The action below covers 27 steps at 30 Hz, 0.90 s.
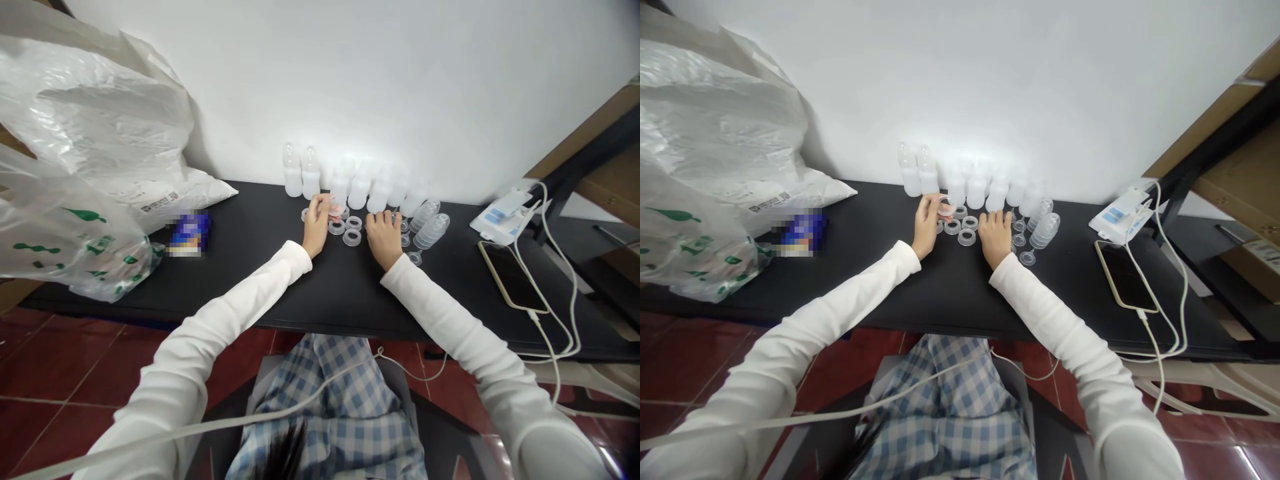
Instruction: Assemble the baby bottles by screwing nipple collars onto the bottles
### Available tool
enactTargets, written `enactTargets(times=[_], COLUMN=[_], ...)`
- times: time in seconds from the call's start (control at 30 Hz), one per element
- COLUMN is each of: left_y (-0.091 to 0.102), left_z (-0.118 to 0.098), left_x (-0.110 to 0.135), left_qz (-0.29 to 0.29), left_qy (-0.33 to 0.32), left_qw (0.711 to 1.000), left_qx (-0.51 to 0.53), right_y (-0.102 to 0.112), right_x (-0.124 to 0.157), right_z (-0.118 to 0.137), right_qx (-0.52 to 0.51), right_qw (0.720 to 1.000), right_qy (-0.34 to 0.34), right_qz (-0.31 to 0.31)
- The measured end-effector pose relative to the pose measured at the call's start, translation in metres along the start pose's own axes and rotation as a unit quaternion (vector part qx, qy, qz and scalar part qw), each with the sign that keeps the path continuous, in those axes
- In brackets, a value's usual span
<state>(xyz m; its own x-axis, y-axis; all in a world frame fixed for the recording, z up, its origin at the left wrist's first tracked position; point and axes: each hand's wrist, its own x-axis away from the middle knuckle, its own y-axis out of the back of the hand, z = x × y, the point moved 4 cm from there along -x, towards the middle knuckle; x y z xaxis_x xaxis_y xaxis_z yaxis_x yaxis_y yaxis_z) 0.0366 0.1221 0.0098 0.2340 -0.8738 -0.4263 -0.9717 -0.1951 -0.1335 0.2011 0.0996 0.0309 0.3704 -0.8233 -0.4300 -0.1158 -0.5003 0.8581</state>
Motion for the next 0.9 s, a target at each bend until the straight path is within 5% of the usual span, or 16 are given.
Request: enactTargets(times=[0.2,0.5,0.9], left_y=[0.004,0.002,0.002], left_z=[-0.001,-0.002,-0.005], left_x=[0.006,0.009,0.009], left_qz=[0.012,0.032,0.049], left_qy=[0.025,0.027,0.018], left_qw=[1.000,0.999,0.999], left_qx=[-0.010,-0.020,-0.013], right_y=[-0.006,-0.007,-0.003], right_x=[-0.001,0.003,-0.003], right_z=[-0.001,-0.001,-0.016], right_qx=[-0.002,-0.020,-0.101], right_qw=[0.999,0.999,0.991], right_qy=[0.000,0.005,-0.035], right_qz=[-0.042,0.039,-0.079])
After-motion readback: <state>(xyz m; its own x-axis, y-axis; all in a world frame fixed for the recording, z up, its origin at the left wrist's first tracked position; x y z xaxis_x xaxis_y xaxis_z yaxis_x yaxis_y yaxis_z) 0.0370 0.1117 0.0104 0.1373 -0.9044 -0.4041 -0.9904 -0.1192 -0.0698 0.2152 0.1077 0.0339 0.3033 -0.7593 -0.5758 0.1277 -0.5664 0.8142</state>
